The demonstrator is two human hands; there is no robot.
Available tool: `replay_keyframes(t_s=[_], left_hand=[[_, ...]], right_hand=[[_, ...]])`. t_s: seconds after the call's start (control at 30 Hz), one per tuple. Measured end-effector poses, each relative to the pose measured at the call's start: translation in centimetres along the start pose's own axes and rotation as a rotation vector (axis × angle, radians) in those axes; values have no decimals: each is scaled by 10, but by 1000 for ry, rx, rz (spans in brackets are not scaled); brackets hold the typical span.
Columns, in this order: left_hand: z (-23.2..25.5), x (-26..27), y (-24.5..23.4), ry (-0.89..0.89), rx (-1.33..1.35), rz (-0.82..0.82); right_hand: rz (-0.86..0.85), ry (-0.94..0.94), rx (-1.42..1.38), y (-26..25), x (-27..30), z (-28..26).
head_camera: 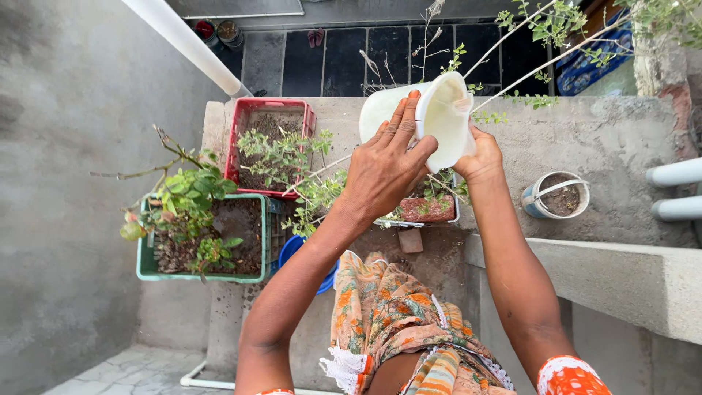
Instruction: The person dips a plastic mug into a bucket of water and pours the water onto plants in several different containers.
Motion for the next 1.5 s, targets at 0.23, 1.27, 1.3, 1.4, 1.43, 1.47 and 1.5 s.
replay_keyframes(t_s=[0.23, 1.27, 1.3, 1.4, 1.43, 1.47, 1.5], left_hand=[[-16, -3, 1, -12, 66, -1], [-78, 9, -4, -65, -12, 4], [-78, 9, -6, -67, -23, 2], [-81, 7, -11, -96, -35, 21], [-83, 6, -13, -112, -34, 32], [-84, 5, -14, -126, -42, 29], [-84, 4, -14, -140, -50, 27]], right_hand=[[58, -32, -10, 4, 10, 2], [219, -61, -41, 19, -57, 53], [204, -46, -88, 19, -60, 54], [98, -12, -111, 19, -78, 55], [113, -2, -92, 18, -82, 54], [128, 10, -74, 18, -86, 56], [142, 22, -56, 20, -90, 59]])
Point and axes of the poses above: each hand's wrist, its own x-axis away from the middle knuckle, its own y-axis out of the palm, z = x × y, the point moved 6 cm from there along -x, towards the middle knuckle, and after that the axes turned 8 degrees about -z, right-handed, at the moved point
